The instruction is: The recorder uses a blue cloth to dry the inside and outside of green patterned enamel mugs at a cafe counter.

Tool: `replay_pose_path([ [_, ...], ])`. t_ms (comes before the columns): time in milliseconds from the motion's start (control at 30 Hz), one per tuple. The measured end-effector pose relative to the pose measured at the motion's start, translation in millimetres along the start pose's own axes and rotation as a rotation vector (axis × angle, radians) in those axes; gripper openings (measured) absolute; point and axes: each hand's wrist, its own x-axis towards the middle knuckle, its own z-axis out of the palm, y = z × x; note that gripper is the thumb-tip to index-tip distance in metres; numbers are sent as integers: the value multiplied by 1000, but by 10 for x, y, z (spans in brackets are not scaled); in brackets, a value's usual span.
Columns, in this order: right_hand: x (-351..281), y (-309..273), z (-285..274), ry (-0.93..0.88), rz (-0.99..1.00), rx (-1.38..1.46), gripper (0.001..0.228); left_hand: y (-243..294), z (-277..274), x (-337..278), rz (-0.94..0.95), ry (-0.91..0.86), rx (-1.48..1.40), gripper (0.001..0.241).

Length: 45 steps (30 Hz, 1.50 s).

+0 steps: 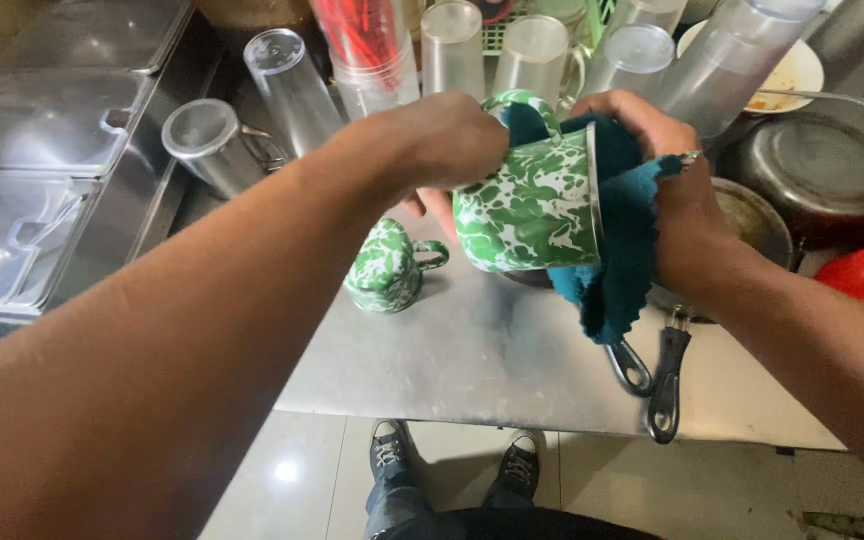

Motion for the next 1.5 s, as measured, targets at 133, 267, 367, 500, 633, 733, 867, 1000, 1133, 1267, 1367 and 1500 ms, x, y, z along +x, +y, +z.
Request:
replay_pose_path([
  [133, 29, 146, 206, 50, 35, 253, 49, -175, 40, 24, -62, 82, -94, 46],
  [267, 152, 87, 396, 273, 366, 629, 37, -506, 223, 285, 196, 440, 24, 45],
  [367, 266, 161, 486, 363, 522, 836, 41, -531, 287, 61, 387, 713, -23, 31],
  [500, 377, 314, 572, 141, 450, 981, 28, -538, 260, -167, 505, 842, -193, 26],
  [633, 450, -312, 924, 93, 521, 1108, 34, -701, 211, -176, 605, 883, -160, 42],
  [733, 533, -273, 971, 297, 664, 936, 34, -829, 139, -163, 637, 860, -227, 39],
  [867, 615, 16, 891, 205, 534, 997, 27, -1124, 27, -129, 794, 873, -106, 43],
  [1000, 709, -43, 1002, 308, 567, 906, 30, -1239, -92, -177, 899, 676, -12, 38],
  [1133, 790, -54, 1086, 402, 579, 770, 35, -1329, -197, -35, 979, 763, 20, 59],
  [1267, 845, 131, 1073, 418, 601, 717, 32, -1345, -380, -17, 1032, 838, 255, 58],
  [1367, 929, 2, 1135, 444, 624, 705, 32, -1335, -486, 7, 944, 692, 267, 47],
  [1500, 909, 179, 1138, 568, 539, 657, 22, -1473, -512, 181, 974, 818, 134, 42],
])
